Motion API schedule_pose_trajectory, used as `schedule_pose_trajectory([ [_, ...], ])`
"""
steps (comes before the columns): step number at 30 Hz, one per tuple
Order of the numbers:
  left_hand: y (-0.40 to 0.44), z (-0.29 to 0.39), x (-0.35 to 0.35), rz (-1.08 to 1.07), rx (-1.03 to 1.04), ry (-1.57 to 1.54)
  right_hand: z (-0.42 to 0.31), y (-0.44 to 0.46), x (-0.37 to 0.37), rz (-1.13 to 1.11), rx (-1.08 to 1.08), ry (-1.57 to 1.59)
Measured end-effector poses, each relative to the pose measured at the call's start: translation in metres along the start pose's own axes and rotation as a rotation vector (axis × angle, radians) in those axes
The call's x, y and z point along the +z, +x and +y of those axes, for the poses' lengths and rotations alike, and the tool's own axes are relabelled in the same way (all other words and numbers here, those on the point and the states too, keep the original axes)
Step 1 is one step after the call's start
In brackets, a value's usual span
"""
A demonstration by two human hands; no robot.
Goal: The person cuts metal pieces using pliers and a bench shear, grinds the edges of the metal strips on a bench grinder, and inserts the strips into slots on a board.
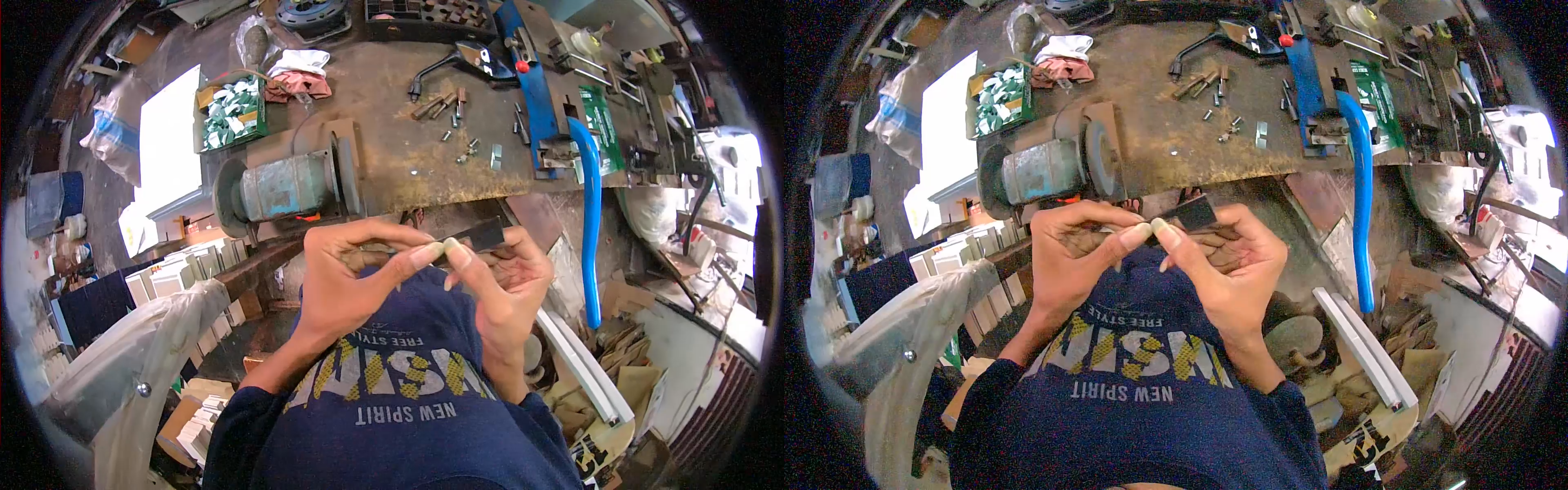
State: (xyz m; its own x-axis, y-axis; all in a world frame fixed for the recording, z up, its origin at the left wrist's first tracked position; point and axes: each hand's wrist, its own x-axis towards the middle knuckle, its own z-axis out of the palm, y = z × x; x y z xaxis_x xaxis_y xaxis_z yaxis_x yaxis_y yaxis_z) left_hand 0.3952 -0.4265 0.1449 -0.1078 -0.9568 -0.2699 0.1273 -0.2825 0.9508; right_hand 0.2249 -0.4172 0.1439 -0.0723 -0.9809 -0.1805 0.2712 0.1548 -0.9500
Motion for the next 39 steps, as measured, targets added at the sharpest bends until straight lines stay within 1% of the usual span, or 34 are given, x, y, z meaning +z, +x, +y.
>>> schedule_pose_trajectory([
  [2,-0.001,-0.004,0.0,0.01,0.015,-0.034,0.001,0.0,0.002,0.007,-0.009,-0.037],
  [5,-0.005,-0.003,-0.001,0.0,-0.047,-0.033,0.005,0.0,0.002,-0.005,-0.008,-0.025],
  [7,-0.005,-0.001,0.003,0.119,-0.054,0.006,0.007,0.001,0.001,0.015,0.042,0.04],
  [8,-0.001,-0.007,0.002,0.118,-0.051,0.011,0.008,0.001,0.004,0.015,0.039,0.045],
  [10,0.012,-0.029,-0.002,0.218,0.97,0.603,0.008,0.001,0.016,0.088,0.123,0.235],
  [11,0.011,-0.03,-0.003,0.156,1.095,0.789,0.004,0.0,0.019,0.058,0.15,0.227],
  [12,0.009,-0.029,-0.002,0.151,1.092,0.792,0.0,0.001,0.017,0.061,0.153,0.231],
  [14,0.008,-0.021,0.002,0.008,1.083,0.863,-0.007,0.004,0.01,0.064,0.234,0.07],
  [15,0.009,-0.017,0.002,0.005,1.087,0.867,-0.007,0.005,0.01,0.073,0.215,0.086],
  [16,0.01,-0.012,0.001,0.042,1.013,0.793,-0.009,0.007,0.008,0.072,0.21,0.092],
  [18,0.011,-0.003,-0.004,0.116,0.847,0.651,-0.012,0.009,0.003,-0.089,0.081,-0.123],
  [19,0.013,0.003,-0.007,0.112,0.699,0.728,-0.008,0.008,-0.001,-0.123,0.057,-0.191],
  [20,0.018,0.014,-0.001,0.079,0.605,0.632,-0.008,0.006,-0.004,-0.13,0.063,-0.182],
  [22,0.025,0.013,-0.009,-0.188,0.416,0.452,-0.01,0.004,-0.007,-0.223,-0.026,-0.415],
  [23,0.024,0.011,-0.011,-0.179,0.412,0.459,-0.012,0.006,-0.008,-0.254,-0.103,-0.538],
  [24,0.024,0.008,-0.012,-0.168,0.316,0.381,-0.01,0.007,-0.009,-0.262,-0.101,-0.532],
  [25,0.024,0.005,-0.013,-0.157,0.222,0.302,-0.005,0.008,-0.01,-0.23,-0.174,-0.58],
  [26,0.022,0.0,-0.013,-0.151,0.222,0.307,0.0,0.009,-0.011,-0.197,-0.247,-0.627],
  [28,0.015,-0.01,-0.012,-0.112,0.194,0.251,0.011,0.011,-0.012,-0.225,-0.248,-0.571],
  [29,0.01,-0.015,-0.011,-0.049,0.145,0.175,0.016,0.011,-0.012,-0.247,-0.246,-0.522],
  [30,0.007,-0.022,-0.012,-0.049,0.142,0.175,0.02,0.011,-0.011,-0.247,-0.244,-0.521],
  [32,0.001,-0.033,-0.019,0.01,0.067,0.118,0.031,0.013,-0.008,-0.255,-0.234,-0.504],
  [33,-0.003,-0.036,-0.021,0.027,-0.007,0.117,0.037,0.015,-0.007,-0.256,-0.229,-0.496],
  [34,-0.006,-0.043,-0.025,0.033,-0.012,0.123,0.044,0.019,-0.007,-0.261,-0.26,-0.517],
  [36,-0.012,-0.064,-0.034,0.219,-0.064,0.091,0.058,0.028,-0.008,-0.271,-0.286,-0.53],
  [37,-0.013,-0.069,-0.044,0.226,-0.101,0.209,0.064,0.033,-0.008,-0.225,-0.273,-0.542],
  [38,-0.012,-0.075,-0.054,0.283,-0.226,0.214,0.071,0.039,-0.008,-0.178,-0.258,-0.554],
  [39,-0.012,-0.093,-0.076,0.287,-0.341,0.091,0.079,0.043,-0.008,-0.158,-0.3,-0.578],
])
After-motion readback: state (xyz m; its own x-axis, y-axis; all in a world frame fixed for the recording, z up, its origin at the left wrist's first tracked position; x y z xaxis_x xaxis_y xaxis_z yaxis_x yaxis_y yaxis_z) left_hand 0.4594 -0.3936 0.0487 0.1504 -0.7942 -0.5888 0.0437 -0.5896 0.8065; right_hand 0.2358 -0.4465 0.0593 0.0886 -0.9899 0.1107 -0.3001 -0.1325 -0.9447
